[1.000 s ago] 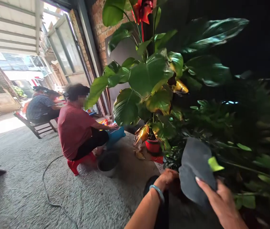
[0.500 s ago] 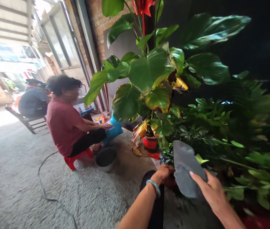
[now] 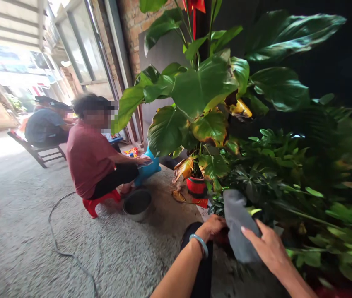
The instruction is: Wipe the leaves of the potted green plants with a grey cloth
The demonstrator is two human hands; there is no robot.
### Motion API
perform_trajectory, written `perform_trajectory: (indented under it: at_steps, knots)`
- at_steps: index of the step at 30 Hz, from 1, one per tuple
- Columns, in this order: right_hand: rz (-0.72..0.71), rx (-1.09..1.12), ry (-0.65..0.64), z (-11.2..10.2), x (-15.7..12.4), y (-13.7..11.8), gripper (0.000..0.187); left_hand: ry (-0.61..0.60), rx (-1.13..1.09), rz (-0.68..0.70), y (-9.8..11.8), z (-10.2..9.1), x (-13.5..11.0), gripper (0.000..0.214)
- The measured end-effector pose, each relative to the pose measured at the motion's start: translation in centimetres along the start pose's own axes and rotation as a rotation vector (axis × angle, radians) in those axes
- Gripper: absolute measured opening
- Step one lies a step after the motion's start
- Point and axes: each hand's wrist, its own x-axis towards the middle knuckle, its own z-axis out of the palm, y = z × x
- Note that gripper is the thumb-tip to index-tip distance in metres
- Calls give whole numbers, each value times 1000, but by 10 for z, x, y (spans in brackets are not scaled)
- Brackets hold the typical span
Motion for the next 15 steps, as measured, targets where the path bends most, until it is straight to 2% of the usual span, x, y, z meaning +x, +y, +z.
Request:
perform_trajectory:
  at_steps: [2, 5, 7, 9, 12, 14, 15]
  knots:
    - [14, 21, -32, 0, -15, 9, 31, 22, 11, -9, 5, -1, -2, 17]
    - [28, 80, -72, -25, -36, 10, 31, 16, 23, -24, 12, -4, -6, 22]
    - [24, 105, -55, -46, -37, 4, 31, -9, 25, -40, 15, -5, -9, 23]
    - [34, 86, 29, -55, -29, -1, 32, -21, 18, -46, 18, -4, -12, 20]
    - [43, 19, 153, -38, -16, 9, 33, -8, 14, -48, 19, -1, -16, 19]
    - [14, 5, 126, -18, -20, 26, 31, -4, 24, -41, 19, 0, -16, 25]
    - [0, 13, 68, -11, -27, 35, 31, -2, 30, -28, 18, 0, -16, 28]
